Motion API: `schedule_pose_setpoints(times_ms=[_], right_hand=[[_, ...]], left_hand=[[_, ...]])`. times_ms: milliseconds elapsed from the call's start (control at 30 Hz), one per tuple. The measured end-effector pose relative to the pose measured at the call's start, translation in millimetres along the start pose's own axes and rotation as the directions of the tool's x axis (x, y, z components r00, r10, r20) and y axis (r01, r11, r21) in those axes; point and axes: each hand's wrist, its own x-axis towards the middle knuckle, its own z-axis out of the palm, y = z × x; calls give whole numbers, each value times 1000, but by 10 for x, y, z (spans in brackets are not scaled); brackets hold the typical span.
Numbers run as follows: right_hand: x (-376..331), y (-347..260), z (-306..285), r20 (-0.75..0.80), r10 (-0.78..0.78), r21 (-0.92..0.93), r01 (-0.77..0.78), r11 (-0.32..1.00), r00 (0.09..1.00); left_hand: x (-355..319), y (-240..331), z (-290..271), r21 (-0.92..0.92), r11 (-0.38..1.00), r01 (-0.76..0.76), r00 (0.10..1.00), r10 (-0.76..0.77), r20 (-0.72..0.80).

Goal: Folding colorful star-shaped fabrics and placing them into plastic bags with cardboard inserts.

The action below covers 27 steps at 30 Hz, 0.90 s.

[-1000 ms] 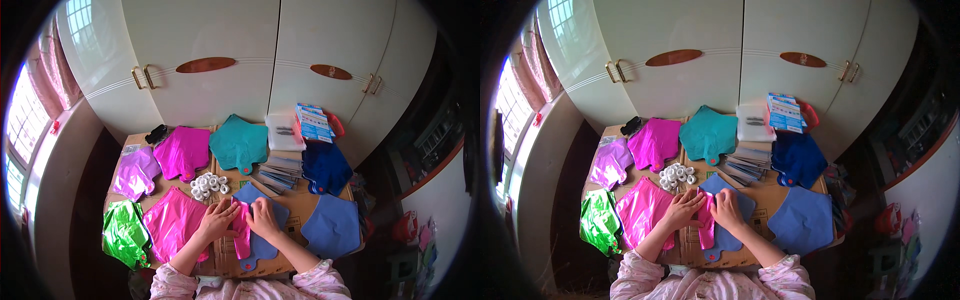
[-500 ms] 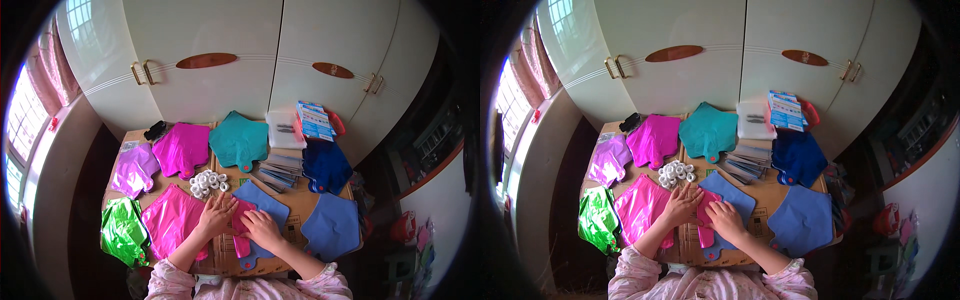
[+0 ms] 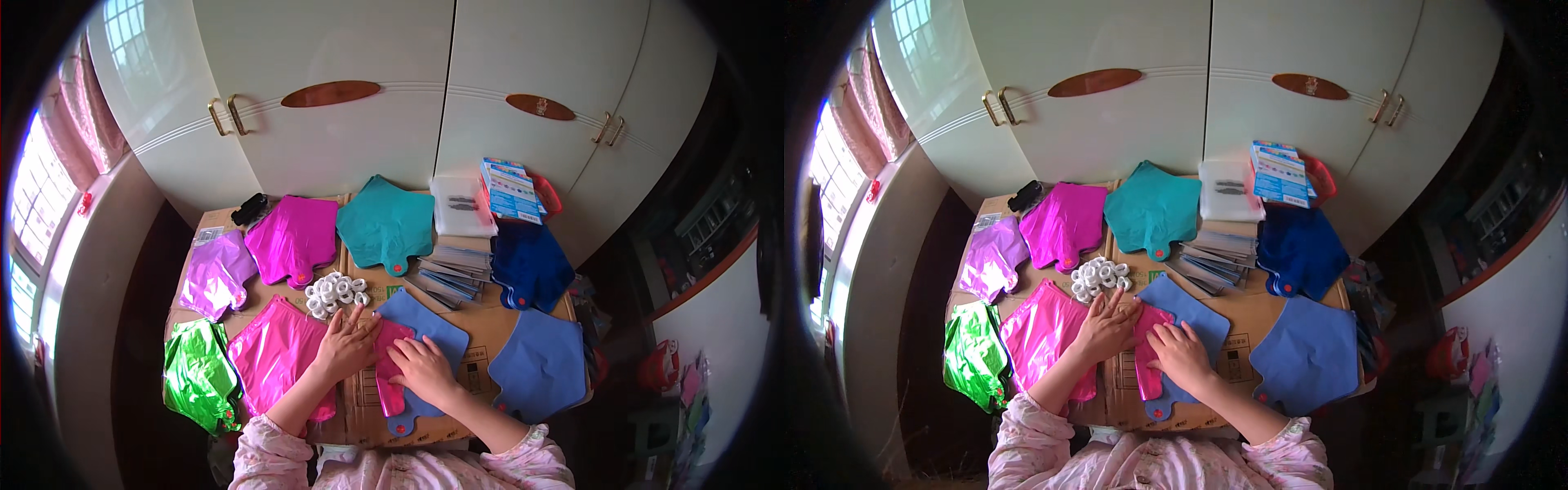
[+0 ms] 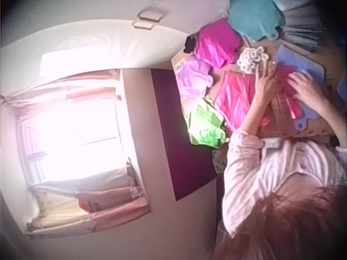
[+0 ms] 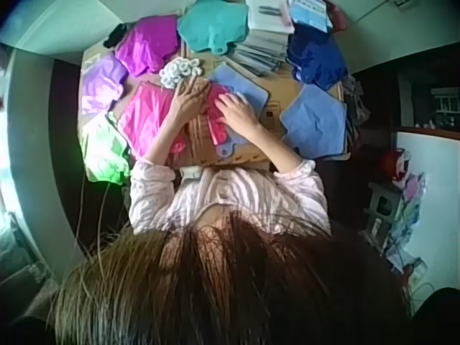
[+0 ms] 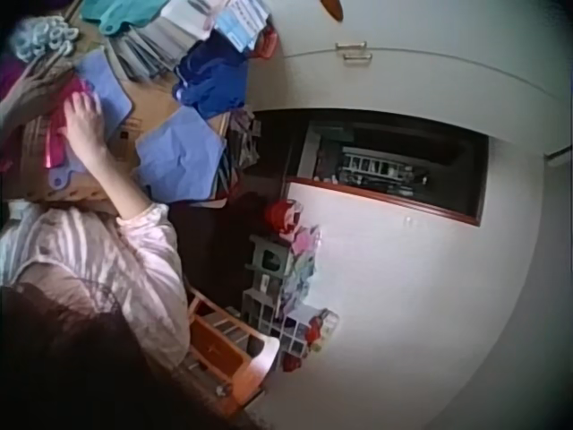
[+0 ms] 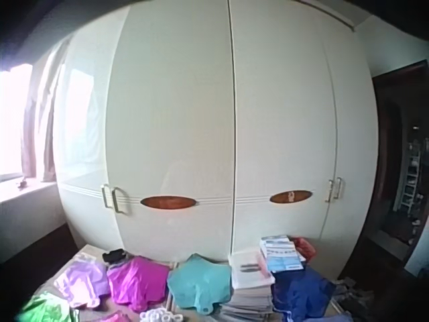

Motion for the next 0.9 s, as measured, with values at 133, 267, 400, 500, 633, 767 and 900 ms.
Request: schedule_pose_setpoints(times_ms=[133,267,400,500,633,767,900], right_hand=[[0,-7,-14,-9,-5,5,5,1000,1000],[-1,-1,-30,12,-12,0,12,1000,1000],[-6,-23,-87,63,-13,-9,13,1000,998],[-6,-34,-139,131,-18,-20,21,1000,991],[-30,-43,-149,194,-13,-37,21,999,981],[-47,-30,-135,215,-12,-44,22,999,976],[-43,-38,-152,228,-19,-33,28,999,973]], left_hand=[[-91,71,-154,22,998,-63,998,62,27],[-213,213,-242,-27,996,-80,995,82,60],[-325,323,-239,-62,995,-81,994,85,72],[-378,388,-225,-55,996,-75,993,79,82],[-371,394,-282,-82,993,-80,993,87,86],[-219,252,-231,-195,980,-50,997,61,50],[-91,78,-172,-140,990,0,1000,0,4]])
